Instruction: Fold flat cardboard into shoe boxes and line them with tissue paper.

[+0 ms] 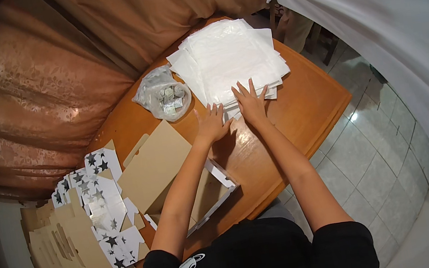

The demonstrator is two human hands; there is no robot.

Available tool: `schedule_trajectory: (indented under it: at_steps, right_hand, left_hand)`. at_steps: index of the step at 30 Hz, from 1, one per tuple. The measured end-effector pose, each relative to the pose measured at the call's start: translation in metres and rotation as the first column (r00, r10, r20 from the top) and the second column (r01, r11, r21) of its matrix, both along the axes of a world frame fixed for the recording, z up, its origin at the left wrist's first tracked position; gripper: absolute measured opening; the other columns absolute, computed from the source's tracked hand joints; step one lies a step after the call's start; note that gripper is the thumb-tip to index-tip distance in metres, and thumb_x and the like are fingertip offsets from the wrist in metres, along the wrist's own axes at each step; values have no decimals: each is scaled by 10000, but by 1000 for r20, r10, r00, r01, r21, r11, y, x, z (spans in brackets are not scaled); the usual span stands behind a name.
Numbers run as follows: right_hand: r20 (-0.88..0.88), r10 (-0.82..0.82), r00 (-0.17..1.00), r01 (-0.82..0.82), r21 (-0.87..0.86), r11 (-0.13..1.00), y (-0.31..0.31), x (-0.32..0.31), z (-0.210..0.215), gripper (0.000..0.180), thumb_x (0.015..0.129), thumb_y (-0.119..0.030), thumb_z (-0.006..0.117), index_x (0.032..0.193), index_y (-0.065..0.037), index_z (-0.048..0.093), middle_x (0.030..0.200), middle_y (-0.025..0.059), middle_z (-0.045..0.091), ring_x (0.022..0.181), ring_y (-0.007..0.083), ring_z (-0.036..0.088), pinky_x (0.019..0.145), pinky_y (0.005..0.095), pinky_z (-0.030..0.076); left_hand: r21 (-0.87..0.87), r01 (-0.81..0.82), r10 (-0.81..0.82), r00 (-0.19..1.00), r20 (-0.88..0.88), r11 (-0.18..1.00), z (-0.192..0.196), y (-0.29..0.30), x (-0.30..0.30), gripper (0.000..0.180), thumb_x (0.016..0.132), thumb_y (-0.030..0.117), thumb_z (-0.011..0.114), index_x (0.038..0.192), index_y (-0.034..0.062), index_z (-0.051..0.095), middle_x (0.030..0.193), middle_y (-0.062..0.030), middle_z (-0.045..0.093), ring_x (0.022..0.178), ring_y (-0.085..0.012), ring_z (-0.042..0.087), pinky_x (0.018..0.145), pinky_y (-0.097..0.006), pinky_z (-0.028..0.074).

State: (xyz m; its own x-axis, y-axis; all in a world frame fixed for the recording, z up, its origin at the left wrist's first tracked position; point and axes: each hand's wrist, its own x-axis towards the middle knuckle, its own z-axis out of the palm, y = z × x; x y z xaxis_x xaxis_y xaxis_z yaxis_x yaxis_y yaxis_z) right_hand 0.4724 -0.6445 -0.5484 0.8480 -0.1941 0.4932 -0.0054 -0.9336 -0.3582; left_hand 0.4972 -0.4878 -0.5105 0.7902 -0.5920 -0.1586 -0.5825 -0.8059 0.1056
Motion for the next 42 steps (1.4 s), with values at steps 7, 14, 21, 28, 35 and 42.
schedule_trajectory:
  at_steps: [7, 14, 21, 28, 35, 42]
  right_hand:
    - [-140, 65, 988, -81, -116, 990, -27, 16, -15, 381, 819, -160, 564, 1194, -218, 537, 1302, -9, 467, 1288, 319, 303, 938, 733, 2]
    - [45, 148, 988, -150, 61, 987, -10, -19, 36, 356, 816, -125, 560, 1162, -207, 563, 1215, -13, 547, 1230, 265, 410, 1005, 655, 9]
    - [115, 471, 874, -476, 16, 879, 57, -147, 71, 426, 762, -68, 587, 1170, -188, 567, 1205, -14, 552, 1171, 229, 473, 1039, 574, 154]
    - [28, 715, 698, -711, -84, 698, 102, -183, 83, 483, 731, -117, 633, 1190, -242, 545, 1271, -23, 499, 1180, 224, 459, 1016, 552, 240]
    - [-79, 886, 457, -889, -60, 453, 174, -192, 83, 479, 735, -147, 635, 1195, -229, 533, 1246, 42, 503, 1187, 272, 441, 964, 513, 337]
    - [-207, 921, 331, -942, -9, 336, 202, -199, 75, 398, 823, -286, 571, 1208, -198, 523, 1262, 99, 480, 1189, 310, 423, 938, 509, 358]
  left_hand:
    - [-140, -74, 57, 991, -120, 987, -8, 11, 5, 701, 862, 431, 444, 1377, 8, 225, 1402, -201, 282, 1314, -357, 227, 1047, -582, 86]
    - [-715, -572, 52, 794, -606, 403, -18, 19, 28, 809, 861, 479, 485, 1390, -20, 131, 1313, -286, 362, 1199, -344, 409, 938, -444, 373]
    - [-574, -818, -323, 556, -766, -44, 46, 54, -17, 834, 811, 120, 606, 1425, 152, 42, 1277, -156, 410, 1066, -230, 509, 807, -335, 478]
    - [-888, -439, -7, 897, -443, -136, 74, 139, -89, 779, 790, -85, 484, 1421, 42, 45, 1368, -122, 306, 1187, -195, 395, 970, -281, 340]
    - [-919, -385, 413, 853, -319, 85, 46, 252, -149, 749, 760, -3, 611, 1385, 14, 199, 1403, -188, 242, 1283, -264, 285, 1036, -334, 256]
    - [-612, -419, 627, 760, 168, 671, 43, 256, -168, 609, 828, 263, 577, 1350, 72, 327, 1439, -197, 171, 1322, -389, 166, 1049, -530, 168]
